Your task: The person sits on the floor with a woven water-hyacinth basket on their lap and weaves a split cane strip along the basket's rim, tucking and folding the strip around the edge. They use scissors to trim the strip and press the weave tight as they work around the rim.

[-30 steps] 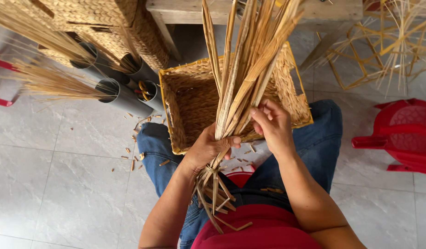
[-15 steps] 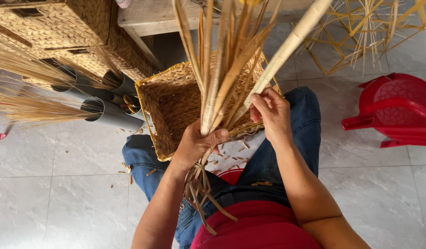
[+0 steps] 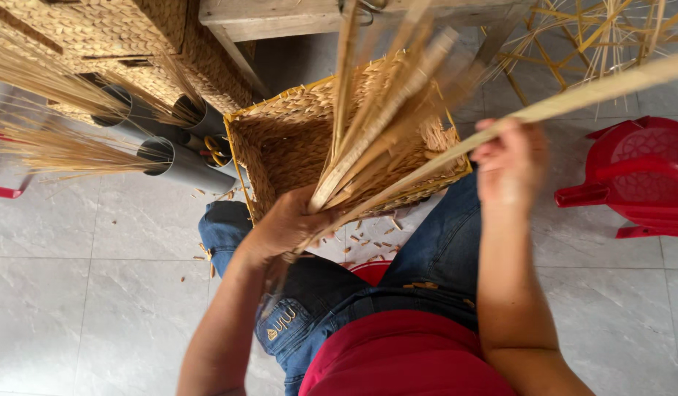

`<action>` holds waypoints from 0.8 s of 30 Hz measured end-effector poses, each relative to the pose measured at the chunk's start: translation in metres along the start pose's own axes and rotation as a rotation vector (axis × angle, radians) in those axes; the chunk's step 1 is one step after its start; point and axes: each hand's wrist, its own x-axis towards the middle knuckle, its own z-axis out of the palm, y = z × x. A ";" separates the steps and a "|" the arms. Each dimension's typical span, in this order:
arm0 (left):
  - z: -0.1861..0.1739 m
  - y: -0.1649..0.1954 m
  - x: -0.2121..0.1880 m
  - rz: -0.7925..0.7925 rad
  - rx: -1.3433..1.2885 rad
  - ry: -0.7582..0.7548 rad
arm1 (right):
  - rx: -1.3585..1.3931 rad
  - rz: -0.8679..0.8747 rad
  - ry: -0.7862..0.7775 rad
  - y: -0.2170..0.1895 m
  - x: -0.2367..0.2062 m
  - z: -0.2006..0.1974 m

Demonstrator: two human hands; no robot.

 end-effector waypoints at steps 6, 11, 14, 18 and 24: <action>-0.064 0.054 -0.022 0.296 0.641 0.479 | 0.181 -0.197 0.256 -0.062 0.025 -0.125; -0.064 0.065 -0.003 0.515 0.425 0.611 | 0.117 -0.140 0.421 -0.067 0.001 -0.163; -0.044 0.044 0.041 0.638 0.819 0.660 | 0.126 -0.113 0.462 -0.070 -0.008 -0.166; -0.013 -0.026 0.116 0.051 1.192 0.305 | 0.156 -0.094 0.471 -0.078 -0.010 -0.166; -0.012 -0.102 0.159 -0.538 1.292 -0.235 | 0.142 -0.128 0.360 -0.078 -0.014 -0.175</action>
